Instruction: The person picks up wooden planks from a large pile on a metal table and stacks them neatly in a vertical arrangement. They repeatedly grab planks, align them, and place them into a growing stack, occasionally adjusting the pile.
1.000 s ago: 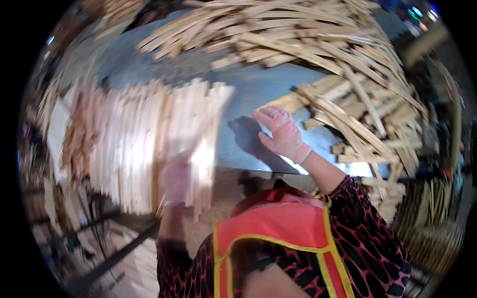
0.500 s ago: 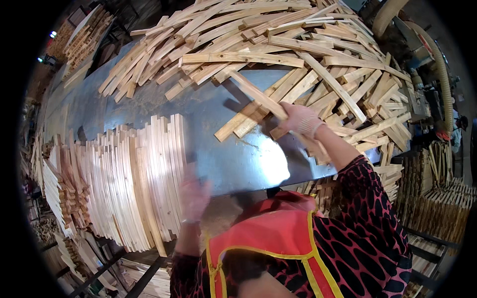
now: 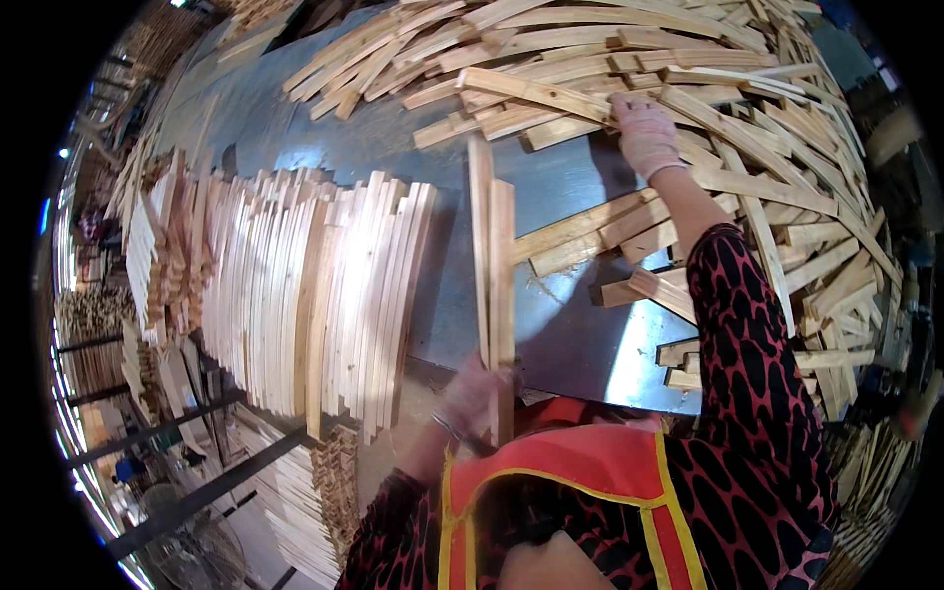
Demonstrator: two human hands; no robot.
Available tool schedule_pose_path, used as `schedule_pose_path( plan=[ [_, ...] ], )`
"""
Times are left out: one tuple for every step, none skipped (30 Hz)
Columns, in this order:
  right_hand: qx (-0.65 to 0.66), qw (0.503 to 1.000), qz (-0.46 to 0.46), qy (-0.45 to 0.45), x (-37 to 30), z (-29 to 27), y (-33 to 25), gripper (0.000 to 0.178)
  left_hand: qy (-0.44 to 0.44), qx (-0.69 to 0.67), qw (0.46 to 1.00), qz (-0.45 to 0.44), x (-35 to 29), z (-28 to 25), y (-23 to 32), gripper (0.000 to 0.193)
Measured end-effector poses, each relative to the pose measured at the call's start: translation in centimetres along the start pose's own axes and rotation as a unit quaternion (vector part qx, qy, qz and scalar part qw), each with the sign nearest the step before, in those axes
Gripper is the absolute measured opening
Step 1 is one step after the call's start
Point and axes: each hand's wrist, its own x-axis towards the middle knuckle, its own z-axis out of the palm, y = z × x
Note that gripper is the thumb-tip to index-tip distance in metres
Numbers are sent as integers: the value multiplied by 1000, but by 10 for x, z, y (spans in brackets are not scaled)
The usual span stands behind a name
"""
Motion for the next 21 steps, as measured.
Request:
schedule_pose_path(
  plan=[
    [14, 999, -34, -27, 3, -7, -1, 61, 11, 15, 1000, -5, -9, -2, -14, 52],
    [26, 996, -66, -54, 6, -16, -2, 64, 41, 21, 999, 1, -12, -7, -23, 52],
    [59, 993, -71, -73, 0, -38, -15, 64, 70, 19, 997, 2, -20, -8, -33, 51],
    [93, 988, -76, -93, -13, -68, -34, 65, 101, 17, 995, 2, -29, -12, -41, 51],
    [124, 983, -79, -109, -29, -89, -51, 65, 149, 108, 983, 25, -29, -27, -49, 51],
    [246, 953, -69, -162, -48, -96, -64, 70, 188, 142, 971, 48, -29, -41, -54, 48],
    [361, 908, -51, -209, -70, -102, -73, 75, 221, 179, 956, 71, -26, -54, -54, 46],
    [469, 847, -27, -251, -92, -105, -79, 80, 249, 218, 939, 93, -24, -65, -49, 43],
    [477, 843, -5, -247, -123, -72, -89, 80, 272, 277, 917, 95, -22, -72, -37, 41],
    [482, 841, 19, -245, -156, -45, -103, 81, 291, 332, 892, 96, -23, -78, -25, 39],
    [568, 754, 66, -323, -185, -57, -138, 83, 315, 382, 864, 95, -29, -82, -17, 38],
    [531, 771, 76, -344, -213, -42, -165, 88, 312, 393, 863, 65, -40, -65, 10, 36],
    [582, 765, 27, -273, -244, -10, -199, 83, 314, 487, 811, 78, -44, -76, 15, 41],
    [554, 770, 9, -317, -251, -24, -232, 75, 320, 572, 750, 87, -50, -93, 16, 45],
    [523, 774, -9, -358, -258, -42, -262, 68, 333, 607, 713, 112, -54, -104, 15, 51],
    [508, 779, -22, -368, -262, -32, -288, 70, 337, 644, 671, 143, -51, -112, 15, 56],
    [496, 784, -20, -373, -261, -24, -311, 70, 339, 679, 627, 176, -48, -113, 15, 61],
    [473, 787, -27, -395, -256, -35, -332, 66, 334, 734, 566, 171, -48, -112, 16, 67],
    [444, 791, -35, -418, -252, -45, -341, 63, 330, 779, 505, 169, -49, -111, 15, 73],
    [469, 785, -62, -400, -250, -47, -333, 58, 324, 820, 441, 168, -50, -109, 16, 79],
    [492, 779, -88, -379, -243, -49, -318, 53, 269, 822, 488, 119, -55, -101, 28, 88]
  ],
)
